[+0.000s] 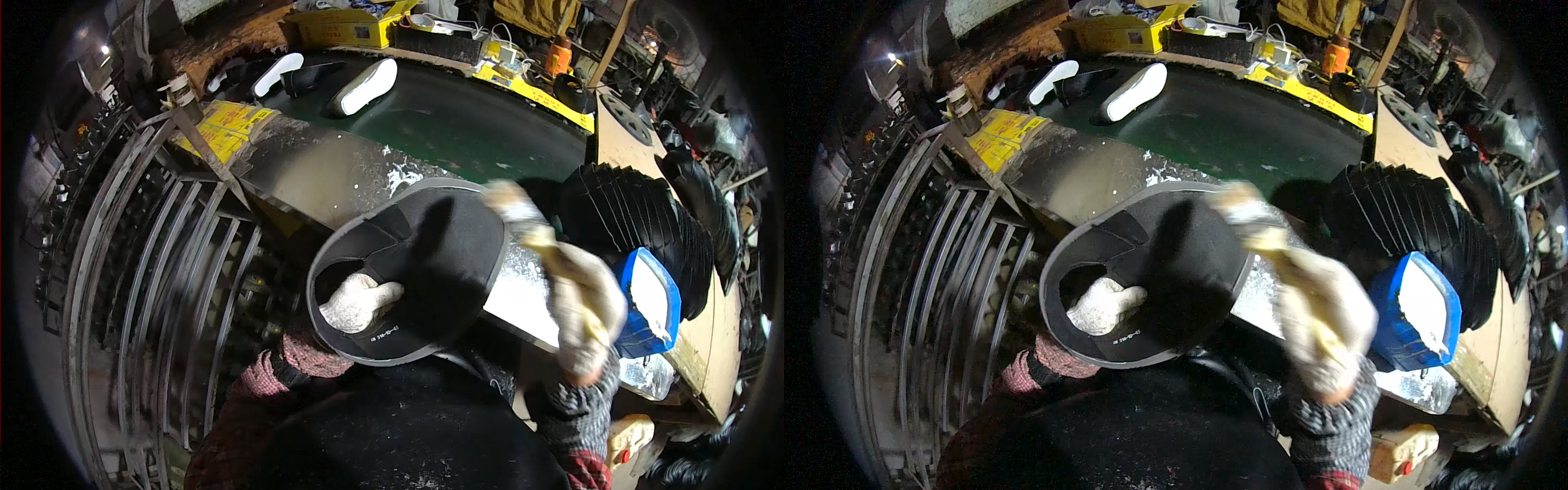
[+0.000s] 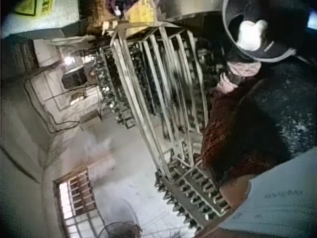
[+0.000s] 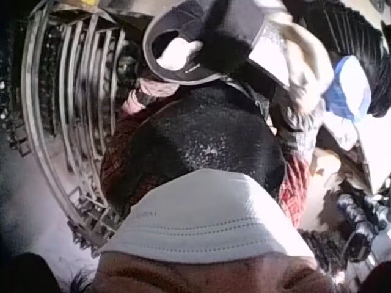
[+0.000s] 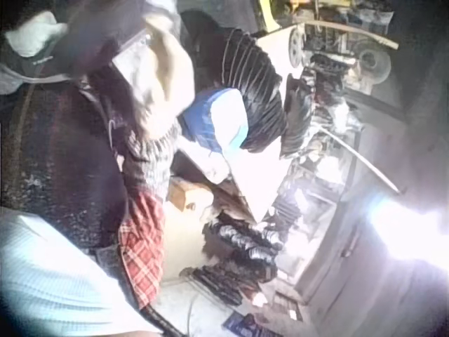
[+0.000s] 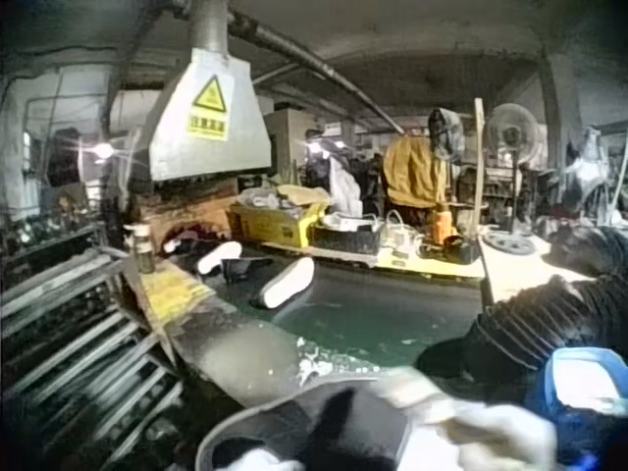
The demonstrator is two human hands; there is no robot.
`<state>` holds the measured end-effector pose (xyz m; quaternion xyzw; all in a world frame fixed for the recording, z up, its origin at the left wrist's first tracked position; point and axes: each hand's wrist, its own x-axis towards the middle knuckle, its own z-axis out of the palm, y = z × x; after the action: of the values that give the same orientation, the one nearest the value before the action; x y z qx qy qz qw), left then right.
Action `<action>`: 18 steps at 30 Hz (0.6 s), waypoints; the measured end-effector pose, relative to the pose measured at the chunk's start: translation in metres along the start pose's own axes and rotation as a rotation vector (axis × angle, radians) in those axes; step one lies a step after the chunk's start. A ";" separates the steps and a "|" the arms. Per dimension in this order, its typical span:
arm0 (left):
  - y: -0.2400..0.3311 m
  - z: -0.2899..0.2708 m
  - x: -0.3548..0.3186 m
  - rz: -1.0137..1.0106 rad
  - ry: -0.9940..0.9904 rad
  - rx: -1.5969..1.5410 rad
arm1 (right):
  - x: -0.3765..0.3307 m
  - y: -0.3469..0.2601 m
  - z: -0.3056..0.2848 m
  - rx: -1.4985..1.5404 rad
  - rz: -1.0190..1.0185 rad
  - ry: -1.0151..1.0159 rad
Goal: Applying adhesive to shoe lasts and upper components using a brush on a factory assembly line.
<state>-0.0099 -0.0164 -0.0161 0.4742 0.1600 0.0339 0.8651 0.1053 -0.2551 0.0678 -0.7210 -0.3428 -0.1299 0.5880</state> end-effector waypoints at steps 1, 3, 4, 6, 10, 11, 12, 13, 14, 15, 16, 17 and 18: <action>0.006 -0.001 0.003 0.087 -0.032 0.167 | 0.020 -0.008 0.012 -0.211 -0.203 -0.148; 0.002 -0.033 0.006 0.067 -0.083 0.177 | 0.036 0.008 0.038 0.108 0.070 -0.107; -0.012 -0.059 0.010 -0.052 -0.096 0.013 | 0.041 0.013 0.045 0.250 0.282 -0.079; 0.011 -0.034 0.004 0.110 -0.091 -0.221 | 0.031 0.040 0.035 0.040 0.168 0.020; 0.006 -0.032 0.014 0.276 -0.031 -0.173 | -0.022 0.039 0.017 0.305 0.380 -0.022; 0.008 -0.024 0.020 0.247 -0.040 -0.325 | -0.011 0.031 0.012 0.305 0.466 0.043; 0.007 -0.019 0.024 0.211 -0.057 -0.354 | 0.006 0.030 0.017 0.167 0.366 0.086; 0.005 -0.015 0.026 0.191 -0.088 -0.317 | 0.024 0.026 0.022 0.018 0.272 0.139; 0.006 -0.013 0.022 0.192 -0.093 -0.268 | 0.041 0.013 0.043 0.101 0.289 0.163; 0.002 -0.013 0.022 0.186 -0.117 -0.230 | 0.048 0.002 0.060 0.201 0.242 -0.026; 0.000 -0.014 0.023 0.189 -0.128 -0.187 | 0.052 -0.008 0.078 0.309 0.192 -0.218; -0.009 -0.014 0.034 0.166 -0.175 -0.157 | 0.059 -0.030 0.088 0.147 0.138 -0.450; -0.011 -0.011 0.042 0.149 -0.211 -0.114 | 0.058 -0.039 0.093 0.032 -0.026 -0.548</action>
<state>0.0252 -0.0046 -0.0410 0.4357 0.0302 0.0571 0.8978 0.1019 -0.1451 0.1060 -0.7154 -0.5005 0.0679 0.4829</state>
